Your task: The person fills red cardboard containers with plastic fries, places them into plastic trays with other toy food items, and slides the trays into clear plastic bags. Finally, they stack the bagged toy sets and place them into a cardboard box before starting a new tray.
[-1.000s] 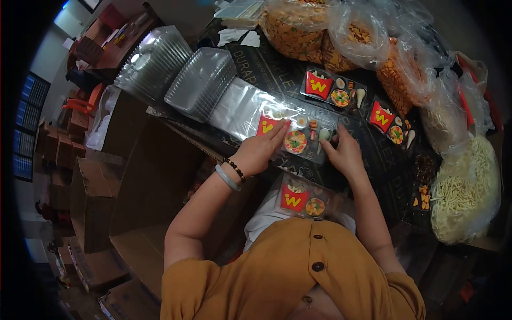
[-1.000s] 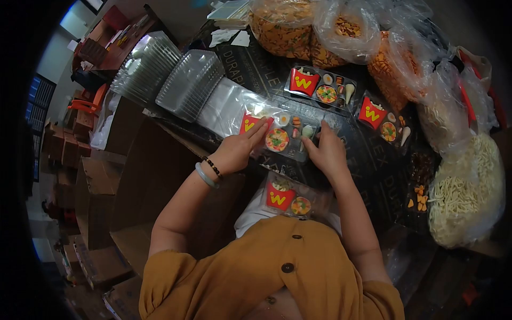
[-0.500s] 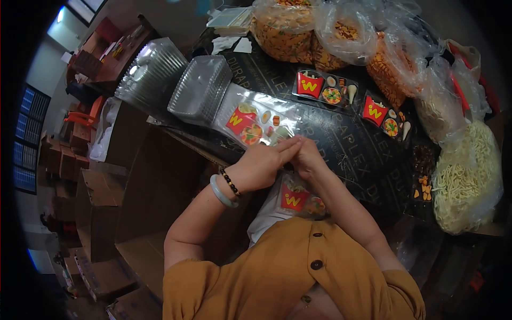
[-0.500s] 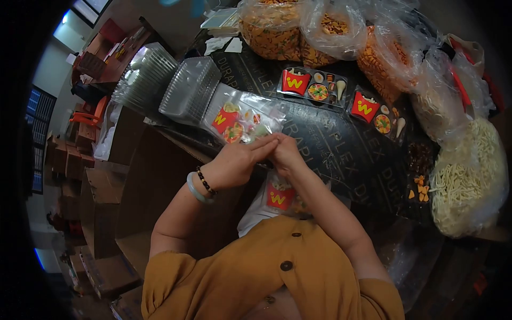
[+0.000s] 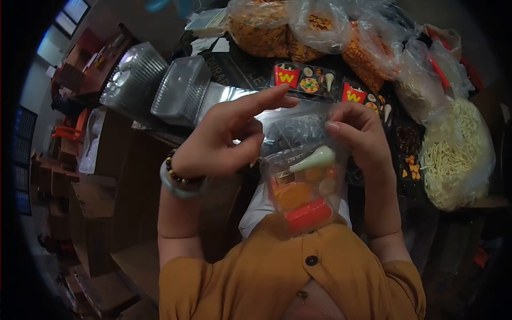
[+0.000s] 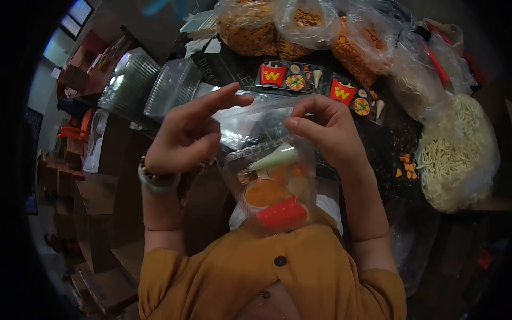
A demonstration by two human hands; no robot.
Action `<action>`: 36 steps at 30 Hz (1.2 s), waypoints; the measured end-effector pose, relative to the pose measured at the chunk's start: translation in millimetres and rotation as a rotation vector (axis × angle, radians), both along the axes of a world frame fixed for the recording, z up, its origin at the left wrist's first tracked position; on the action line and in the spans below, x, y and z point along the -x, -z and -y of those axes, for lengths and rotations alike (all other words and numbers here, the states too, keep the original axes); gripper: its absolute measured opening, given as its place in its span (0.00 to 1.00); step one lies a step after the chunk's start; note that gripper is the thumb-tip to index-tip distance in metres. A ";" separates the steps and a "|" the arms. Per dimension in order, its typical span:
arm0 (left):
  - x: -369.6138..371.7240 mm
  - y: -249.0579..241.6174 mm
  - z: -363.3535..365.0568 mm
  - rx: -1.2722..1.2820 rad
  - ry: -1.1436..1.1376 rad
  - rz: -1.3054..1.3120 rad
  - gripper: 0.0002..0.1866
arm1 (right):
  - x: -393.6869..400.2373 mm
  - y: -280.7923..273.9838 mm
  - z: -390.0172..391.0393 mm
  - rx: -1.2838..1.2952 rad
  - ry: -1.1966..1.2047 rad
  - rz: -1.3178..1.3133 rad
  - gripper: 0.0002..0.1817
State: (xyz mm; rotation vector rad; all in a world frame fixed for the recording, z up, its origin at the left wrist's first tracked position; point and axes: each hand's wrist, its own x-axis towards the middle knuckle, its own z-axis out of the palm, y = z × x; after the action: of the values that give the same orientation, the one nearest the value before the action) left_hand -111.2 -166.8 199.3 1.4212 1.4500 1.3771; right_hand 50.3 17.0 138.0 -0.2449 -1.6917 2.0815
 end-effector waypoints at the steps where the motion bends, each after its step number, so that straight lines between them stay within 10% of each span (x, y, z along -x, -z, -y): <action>1: 5.8 29.9 -11.8 -0.020 -0.010 0.191 0.30 | -2.6 13.1 -4.0 0.031 0.075 0.042 0.08; 9: 0.1 190.3 -77.3 0.185 -0.310 0.819 0.08 | -3.8 119.0 -32.8 0.338 0.316 0.248 0.04; 11: -6.5 188.3 -79.6 0.180 -0.349 0.888 0.08 | -1.5 123.2 -33.6 -0.438 0.797 0.226 0.05; 15: -9.1 180.9 -77.5 0.226 -0.376 0.890 0.08 | 6.9 90.6 -15.0 -1.283 0.562 -0.058 0.10; 24: -9.2 175.5 -63.7 0.237 -0.293 0.592 0.11 | 42.9 99.5 -5.0 -1.544 0.245 0.019 0.08; 28: -17.8 170.5 -66.8 0.253 -0.368 0.612 0.11 | 49.6 104.2 -10.8 -1.248 0.377 0.038 0.03; 30: -15.3 172.1 -66.8 0.255 -0.370 0.625 0.11 | 41.7 88.1 -25.6 -0.071 0.433 0.063 0.01; 32: -15.5 173.5 -66.2 0.266 -0.383 0.641 0.11 | 28.6 87.3 -32.7 -0.259 0.458 0.087 0.04; 34: -16.2 170.2 -70.6 0.260 -0.363 0.733 0.10 | 22.6 93.3 -22.2 -1.261 0.379 0.000 0.07; 36: -13.8 173.3 -72.0 0.253 -0.324 0.737 0.10 | 27.4 99.3 -15.9 -1.390 0.305 -0.014 0.10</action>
State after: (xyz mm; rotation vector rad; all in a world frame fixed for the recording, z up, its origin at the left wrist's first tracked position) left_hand -97.3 -94.8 25.9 0.4362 1.3059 1.6069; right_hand 22.9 32.8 38.7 -0.0159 -2.4285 0.3900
